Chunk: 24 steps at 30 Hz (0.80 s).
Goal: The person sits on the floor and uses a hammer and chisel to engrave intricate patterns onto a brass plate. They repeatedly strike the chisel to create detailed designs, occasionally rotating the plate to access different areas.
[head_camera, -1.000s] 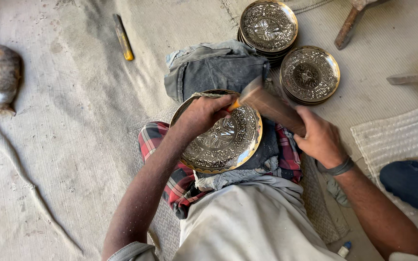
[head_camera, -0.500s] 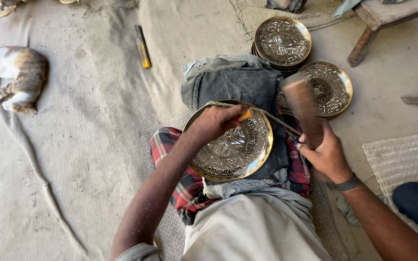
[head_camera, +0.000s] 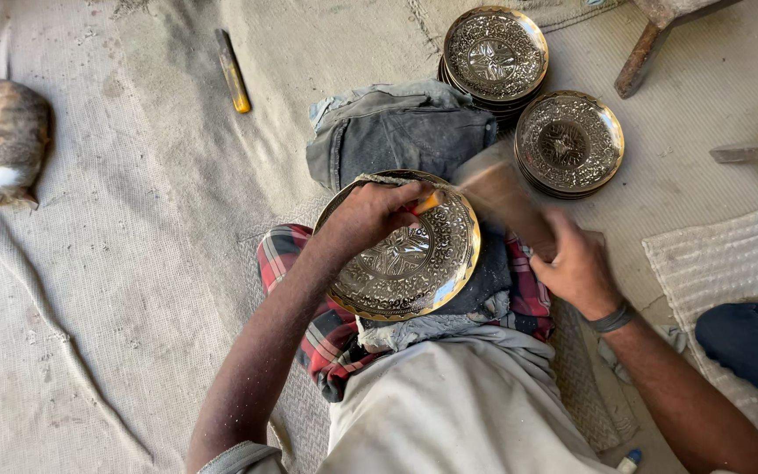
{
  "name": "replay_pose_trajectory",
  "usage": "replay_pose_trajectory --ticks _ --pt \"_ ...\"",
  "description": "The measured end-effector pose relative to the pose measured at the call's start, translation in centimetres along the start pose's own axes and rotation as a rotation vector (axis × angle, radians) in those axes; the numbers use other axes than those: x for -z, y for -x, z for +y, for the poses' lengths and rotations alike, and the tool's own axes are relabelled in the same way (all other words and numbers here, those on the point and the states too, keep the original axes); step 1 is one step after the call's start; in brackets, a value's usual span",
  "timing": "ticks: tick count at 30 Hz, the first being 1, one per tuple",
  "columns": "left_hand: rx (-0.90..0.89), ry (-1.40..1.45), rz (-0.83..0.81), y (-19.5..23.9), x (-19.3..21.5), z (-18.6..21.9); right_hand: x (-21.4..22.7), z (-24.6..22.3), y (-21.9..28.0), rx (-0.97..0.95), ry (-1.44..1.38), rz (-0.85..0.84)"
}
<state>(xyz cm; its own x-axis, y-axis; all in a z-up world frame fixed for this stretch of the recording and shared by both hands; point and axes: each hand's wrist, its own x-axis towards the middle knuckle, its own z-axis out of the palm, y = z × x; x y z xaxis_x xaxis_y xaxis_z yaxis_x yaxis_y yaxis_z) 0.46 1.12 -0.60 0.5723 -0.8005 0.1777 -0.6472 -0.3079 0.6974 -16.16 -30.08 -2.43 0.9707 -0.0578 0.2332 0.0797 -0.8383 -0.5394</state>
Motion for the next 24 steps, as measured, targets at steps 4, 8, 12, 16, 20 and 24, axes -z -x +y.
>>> replay_pose_trajectory --ticks 4,8,12,16,20,24 --pt "-0.016 0.016 -0.024 0.3 0.3 0.0 0.0 -0.2 0.0 -0.116 -0.197 -0.008" --pt "-0.027 0.038 -0.009 0.6 0.6 0.0 -0.2 -0.4 -0.4 -0.127 -0.154 -0.065" --pt "0.018 0.015 -0.007 0.6 0.4 0.1 -0.3 -0.3 -0.5 -0.179 -0.068 -0.088" --pt "0.017 0.032 -0.035 0.8 0.5 0.1 -0.4 -0.2 -0.4 -0.130 -0.177 -0.071" --pt "0.027 0.034 -0.025 1.1 0.6 0.0 -0.2 -0.5 -0.8 -0.150 -0.145 -0.078" --pt "0.031 0.003 0.016 1.2 0.4 -0.1 0.0 -0.9 -1.0 -0.145 -0.156 -0.075"
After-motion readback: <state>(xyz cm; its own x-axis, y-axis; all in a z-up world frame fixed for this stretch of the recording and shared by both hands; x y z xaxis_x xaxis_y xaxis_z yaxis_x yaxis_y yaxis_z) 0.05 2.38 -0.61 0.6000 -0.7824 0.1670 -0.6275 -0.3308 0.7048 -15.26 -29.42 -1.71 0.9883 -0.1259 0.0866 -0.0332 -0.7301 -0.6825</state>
